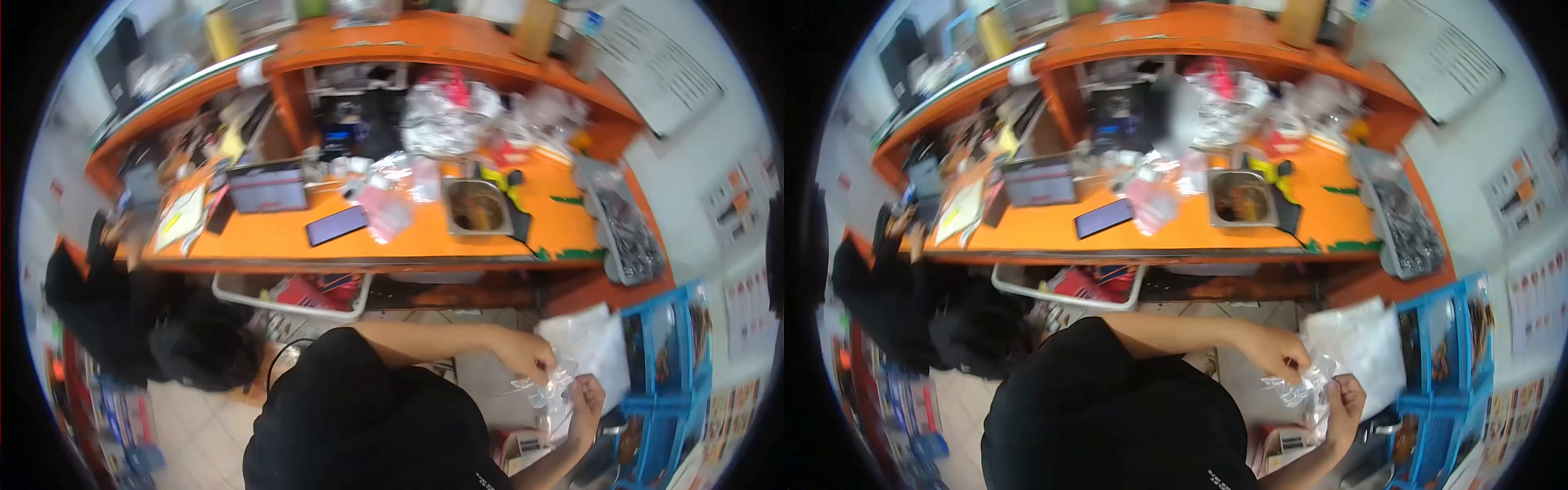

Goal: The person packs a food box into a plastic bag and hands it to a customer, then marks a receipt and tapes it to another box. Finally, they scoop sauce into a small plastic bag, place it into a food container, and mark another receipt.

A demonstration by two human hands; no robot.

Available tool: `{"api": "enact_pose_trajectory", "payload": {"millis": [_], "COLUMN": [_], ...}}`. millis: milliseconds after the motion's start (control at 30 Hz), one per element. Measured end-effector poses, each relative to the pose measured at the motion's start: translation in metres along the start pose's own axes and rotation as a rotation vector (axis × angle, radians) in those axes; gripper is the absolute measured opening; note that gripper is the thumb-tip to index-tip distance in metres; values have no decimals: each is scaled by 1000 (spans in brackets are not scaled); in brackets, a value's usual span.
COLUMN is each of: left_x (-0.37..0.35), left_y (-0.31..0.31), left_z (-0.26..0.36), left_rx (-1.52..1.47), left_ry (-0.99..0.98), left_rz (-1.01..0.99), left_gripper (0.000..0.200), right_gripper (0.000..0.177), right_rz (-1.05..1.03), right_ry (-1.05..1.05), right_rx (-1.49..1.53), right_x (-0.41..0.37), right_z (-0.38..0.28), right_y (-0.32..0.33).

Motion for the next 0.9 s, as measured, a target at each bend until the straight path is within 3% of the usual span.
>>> {"api": "enact_pose_trajectory", "payload": {"millis": [67,100,133,167,200,267,333,433,533,600,700,800,867,900], "left_x": [-20,-36,-57,-73,-84,-118,-139,-167,-191,-205,-204,-202,-211,-216], "left_y": [-7,2,11,9,6,8,-7,-33,-61,-74,-99,-112,-113,-111], "left_z": [-16,-21,-24,-29,-33,-35,-42,-31,-34,-32,-45,-45,-42,-41], "left_rx": [89,-143,-379,-564,-557,-97,-53,124,-91,54,-343,-380,-361,-261], "left_ry": [-69,-62,-63,12,9,-28,33,108,148,213,216,101,98,129], "left_rz": [130,392,649,770,797,1068,1083,1162,1190,1211,1079,969,922,911], "left_gripper": [16,17,19,21,21,16,16,17,17,20,28,32,35,35], "right_gripper": [17,25,19,18,17,18,22,21,16,11,8,8,9,9], "right_rz": [299,611,707,549,393,-12,-87,-134,-245,-324,-532,-736,-765,-796], "right_ry": [364,596,634,529,421,229,128,135,206,164,-84,-226,-267,-236], "right_rx": [-569,-777,-794,-652,-512,-405,-145,-30,55,122,421,427,415,186], "right_x": [-1,-15,-25,-22,-19,-17,-24,-26,-23,-23,-41,-54,-55,-50], "right_z": [-38,-57,-69,-50,-27,-8,8,20,41,53,58,71,64,65], "right_y": [-26,-39,-52,-57,-65,-126,-164,-193,-210,-219,-246,-257,-254,-248]}}
Point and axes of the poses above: each hand's wrist, its own x-axis towards the middle knuckle, its own y-axis out of the back of the hand, z = x × y, the point moved 7 cm from there along x, towards the middle knuckle
